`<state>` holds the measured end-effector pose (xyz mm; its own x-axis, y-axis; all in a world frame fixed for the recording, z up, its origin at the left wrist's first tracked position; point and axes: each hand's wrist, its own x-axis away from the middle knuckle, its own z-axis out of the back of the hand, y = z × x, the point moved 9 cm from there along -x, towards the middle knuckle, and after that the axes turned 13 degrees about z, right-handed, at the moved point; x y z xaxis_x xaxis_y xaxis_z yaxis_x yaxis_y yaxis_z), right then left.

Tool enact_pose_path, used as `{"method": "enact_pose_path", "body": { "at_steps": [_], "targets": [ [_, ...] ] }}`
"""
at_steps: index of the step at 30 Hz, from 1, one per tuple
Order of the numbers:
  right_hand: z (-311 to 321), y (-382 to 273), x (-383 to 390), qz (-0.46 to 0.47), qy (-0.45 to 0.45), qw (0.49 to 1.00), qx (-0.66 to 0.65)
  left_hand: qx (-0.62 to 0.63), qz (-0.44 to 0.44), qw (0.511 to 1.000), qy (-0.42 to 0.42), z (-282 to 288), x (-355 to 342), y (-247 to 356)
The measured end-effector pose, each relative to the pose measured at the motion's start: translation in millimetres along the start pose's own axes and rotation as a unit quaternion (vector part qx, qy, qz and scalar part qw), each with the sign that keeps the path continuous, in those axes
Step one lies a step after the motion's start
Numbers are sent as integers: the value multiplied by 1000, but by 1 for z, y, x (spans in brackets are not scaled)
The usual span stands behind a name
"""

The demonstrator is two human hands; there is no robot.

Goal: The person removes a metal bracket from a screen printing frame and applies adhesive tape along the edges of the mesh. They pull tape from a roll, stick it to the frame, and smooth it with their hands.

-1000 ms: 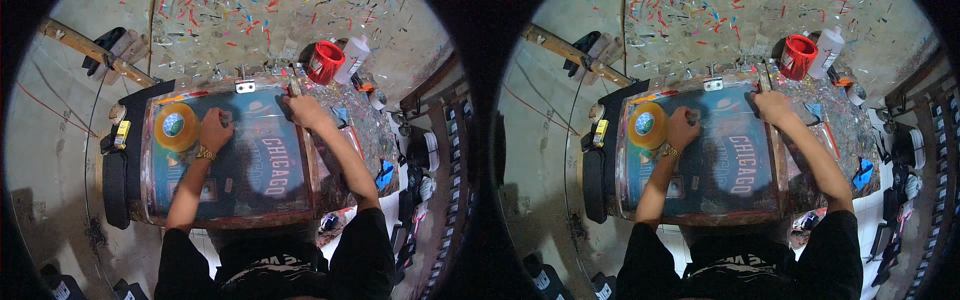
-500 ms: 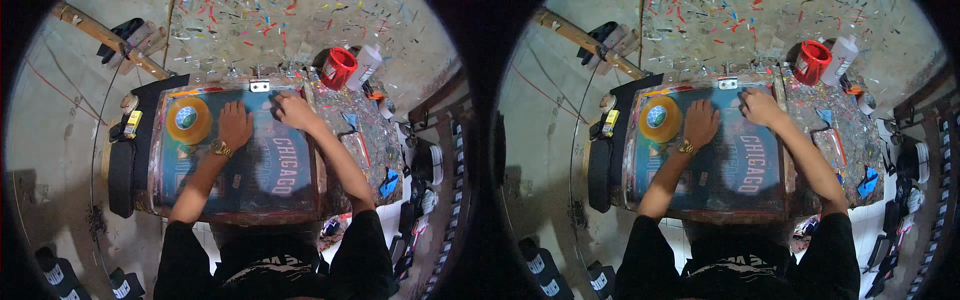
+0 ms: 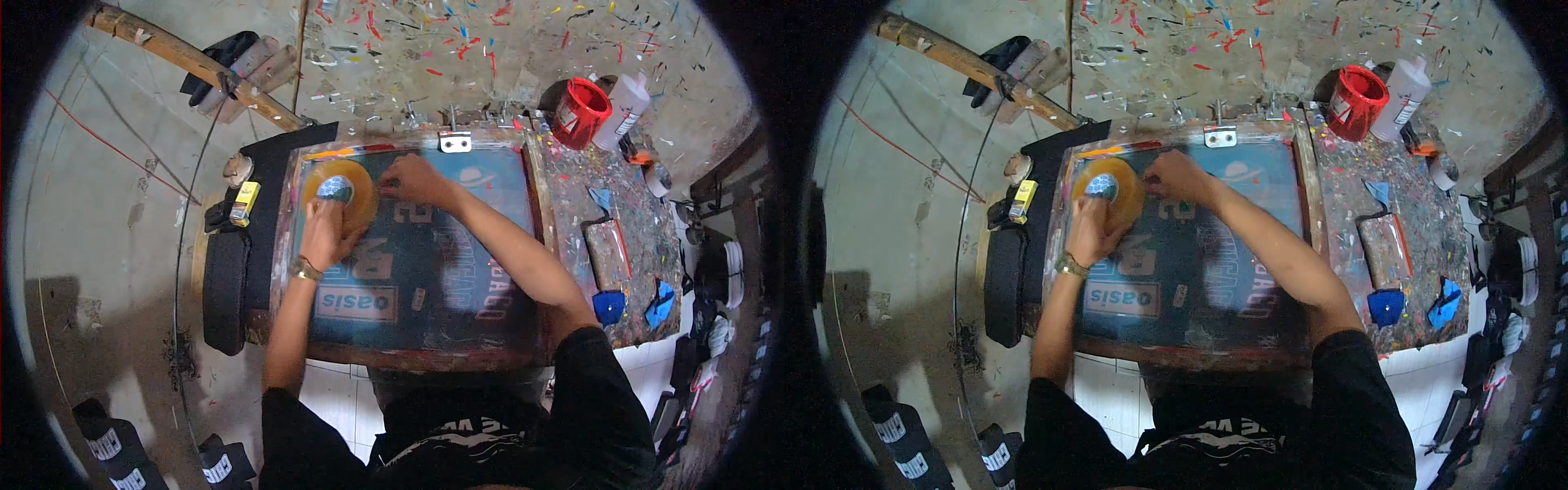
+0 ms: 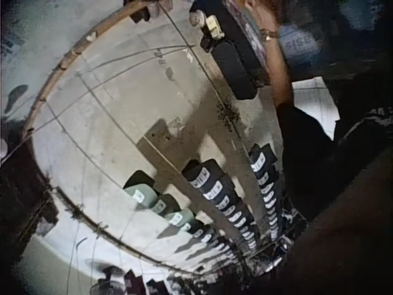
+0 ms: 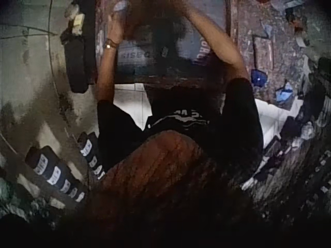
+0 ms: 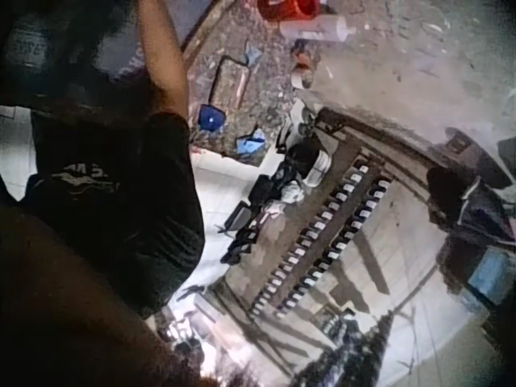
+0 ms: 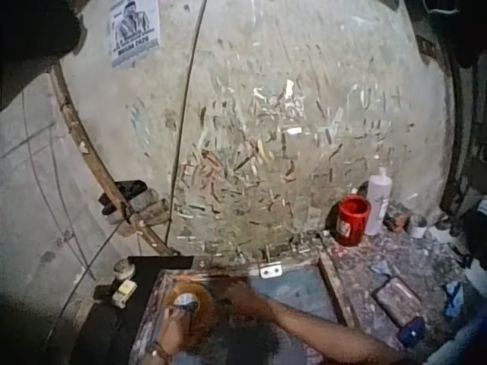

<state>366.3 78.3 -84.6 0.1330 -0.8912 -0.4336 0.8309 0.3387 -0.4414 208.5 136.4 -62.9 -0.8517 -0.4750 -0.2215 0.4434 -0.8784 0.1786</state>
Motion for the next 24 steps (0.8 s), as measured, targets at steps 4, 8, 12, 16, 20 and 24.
{"method": "enact_pose_path", "body": {
  "at_steps": [4,8,12,16,20,24],
  "targets": [
    [29,-15,34,-95,70,961,-251,77,-64,995,-29,52,6,29],
    [60,-72,87,-167,81,887,-424,124,-24,962,-243,108,29,56],
    [121,-120,192,-202,211,835,-467,193,-42,897,-395,131,48,95],
    [176,-141,331,-313,350,804,-365,122,81,872,-467,127,72,105],
    [213,-193,402,-288,362,853,-241,86,-45,960,-264,187,90,159],
    [271,-267,415,-44,352,932,-77,67,-196,975,-83,268,115,206]
  ]
}}
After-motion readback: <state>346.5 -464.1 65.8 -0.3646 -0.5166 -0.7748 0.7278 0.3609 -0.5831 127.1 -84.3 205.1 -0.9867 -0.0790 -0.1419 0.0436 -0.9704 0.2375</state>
